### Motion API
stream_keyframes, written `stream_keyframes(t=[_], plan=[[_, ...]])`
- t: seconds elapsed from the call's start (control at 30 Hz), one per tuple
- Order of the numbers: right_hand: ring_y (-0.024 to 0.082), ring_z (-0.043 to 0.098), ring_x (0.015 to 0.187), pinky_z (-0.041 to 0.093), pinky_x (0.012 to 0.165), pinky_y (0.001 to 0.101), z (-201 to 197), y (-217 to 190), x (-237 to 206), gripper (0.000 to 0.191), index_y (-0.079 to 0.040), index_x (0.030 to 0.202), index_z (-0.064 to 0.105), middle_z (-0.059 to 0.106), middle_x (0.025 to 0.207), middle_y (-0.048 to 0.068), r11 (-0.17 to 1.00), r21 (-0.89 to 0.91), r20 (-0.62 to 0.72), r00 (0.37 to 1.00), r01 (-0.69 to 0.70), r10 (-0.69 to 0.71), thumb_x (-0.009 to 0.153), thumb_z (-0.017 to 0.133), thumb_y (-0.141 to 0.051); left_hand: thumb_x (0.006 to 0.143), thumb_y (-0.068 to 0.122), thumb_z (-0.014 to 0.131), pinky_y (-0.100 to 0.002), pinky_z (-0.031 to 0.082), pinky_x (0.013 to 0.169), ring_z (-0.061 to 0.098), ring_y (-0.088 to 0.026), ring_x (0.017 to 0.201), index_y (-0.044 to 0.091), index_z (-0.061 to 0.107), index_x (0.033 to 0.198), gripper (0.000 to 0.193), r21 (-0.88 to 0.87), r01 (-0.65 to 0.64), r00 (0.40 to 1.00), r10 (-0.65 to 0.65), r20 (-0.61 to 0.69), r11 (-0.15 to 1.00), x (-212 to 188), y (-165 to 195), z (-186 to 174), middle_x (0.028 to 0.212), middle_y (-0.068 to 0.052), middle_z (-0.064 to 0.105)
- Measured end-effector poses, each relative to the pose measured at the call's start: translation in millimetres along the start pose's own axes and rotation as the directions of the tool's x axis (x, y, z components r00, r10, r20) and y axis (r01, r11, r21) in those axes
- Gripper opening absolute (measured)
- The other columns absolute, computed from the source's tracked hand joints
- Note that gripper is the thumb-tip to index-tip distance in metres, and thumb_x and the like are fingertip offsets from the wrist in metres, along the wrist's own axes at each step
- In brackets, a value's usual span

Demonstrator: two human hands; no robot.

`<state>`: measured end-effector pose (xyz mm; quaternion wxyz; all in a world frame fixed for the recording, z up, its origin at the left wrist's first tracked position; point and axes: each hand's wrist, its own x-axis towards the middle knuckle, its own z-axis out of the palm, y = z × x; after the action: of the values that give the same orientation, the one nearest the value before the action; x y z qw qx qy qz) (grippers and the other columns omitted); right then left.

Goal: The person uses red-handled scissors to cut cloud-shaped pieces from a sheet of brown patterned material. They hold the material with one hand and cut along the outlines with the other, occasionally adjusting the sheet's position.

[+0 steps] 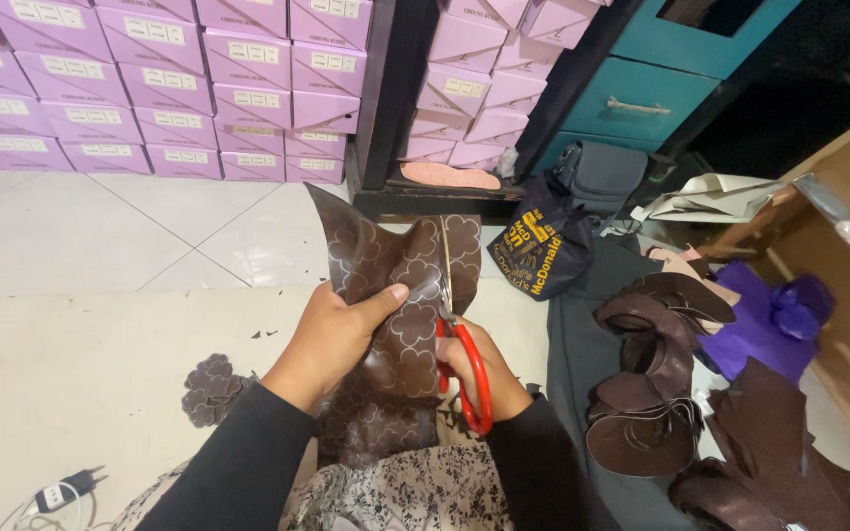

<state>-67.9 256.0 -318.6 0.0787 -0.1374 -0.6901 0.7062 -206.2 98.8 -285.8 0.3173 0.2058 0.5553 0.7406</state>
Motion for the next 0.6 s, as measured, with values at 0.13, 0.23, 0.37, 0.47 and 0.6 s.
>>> stream_keyframes(t=[0.13, 0.23, 0.37, 0.47, 0.6], plan=[[0.015, 0.061, 0.083, 0.049, 0.075, 0.0301, 1.7, -3.2, -2.5, 0.034, 0.001, 0.113, 0.064, 0.067, 0.092, 0.006, 0.997, 0.073, 0.098, 0.995, -0.023, 0.016, 0.092, 0.055, -0.024, 0.088, 0.017, 0.072, -0.030, 0.058, 0.069, 0.070, -0.013, 0.077, -0.002, 0.072, 0.110, 0.029, 0.044, -0.018, 0.999, 0.017, 0.028, 0.999, -1.0, 2.7, -4.0, 0.092, -0.008, 0.077], [0.015, 0.060, 0.079, 0.049, 0.073, 0.0295, -0.4, -3.6, -3.3, 0.031, 0.000, 0.109, 0.064, 0.066, 0.088, 0.006, 0.999, 0.029, 0.106, 0.994, -0.017, 0.014, 0.093, 0.055, -0.024, 0.088, 0.017, 0.072, -0.031, 0.057, 0.068, 0.069, -0.013, 0.076, -0.002, 0.073, 0.110, 0.029, 0.038, -0.037, 0.999, 0.035, 0.031, 0.999, -0.1, 2.7, -4.8, 0.092, -0.007, 0.078], [0.015, 0.059, 0.072, 0.049, 0.067, 0.0291, -2.2, -2.1, -0.2, 0.022, -0.001, 0.101, 0.060, 0.062, 0.081, 0.006, 0.998, -0.047, 0.100, 0.995, 0.031, -0.026, 0.094, 0.053, -0.021, 0.088, 0.017, 0.072, -0.031, 0.058, 0.069, 0.070, -0.013, 0.076, -0.004, 0.074, 0.108, 0.029, 0.037, -0.019, 1.000, 0.019, 0.022, 0.999, 1.2, 0.8, -5.1, 0.092, -0.008, 0.078], [0.015, 0.057, 0.065, 0.048, 0.061, 0.0293, -2.6, -1.5, 0.4, 0.018, -0.001, 0.097, 0.057, 0.058, 0.076, 0.006, 0.997, -0.077, 0.067, 0.998, 0.009, -0.003, 0.093, 0.052, -0.018, 0.088, 0.015, 0.073, -0.031, 0.058, 0.068, 0.070, -0.014, 0.076, -0.006, 0.074, 0.107, 0.029, 0.004, -0.009, 1.000, 0.009, 0.010, 1.000, 1.4, -0.7, -4.6, 0.091, -0.010, 0.077], [0.016, 0.057, 0.065, 0.048, 0.061, 0.0299, -3.3, -2.7, 0.5, 0.015, -0.001, 0.096, 0.055, 0.057, 0.076, 0.007, 0.997, -0.074, 0.073, 0.997, -0.001, 0.007, 0.093, 0.051, -0.016, 0.087, 0.014, 0.073, -0.032, 0.059, 0.069, 0.072, -0.016, 0.076, -0.006, 0.073, 0.108, 0.028, -0.059, 0.023, 1.000, -0.023, -0.006, 0.998, 1.2, -1.8, -0.9, 0.092, -0.011, 0.077]])
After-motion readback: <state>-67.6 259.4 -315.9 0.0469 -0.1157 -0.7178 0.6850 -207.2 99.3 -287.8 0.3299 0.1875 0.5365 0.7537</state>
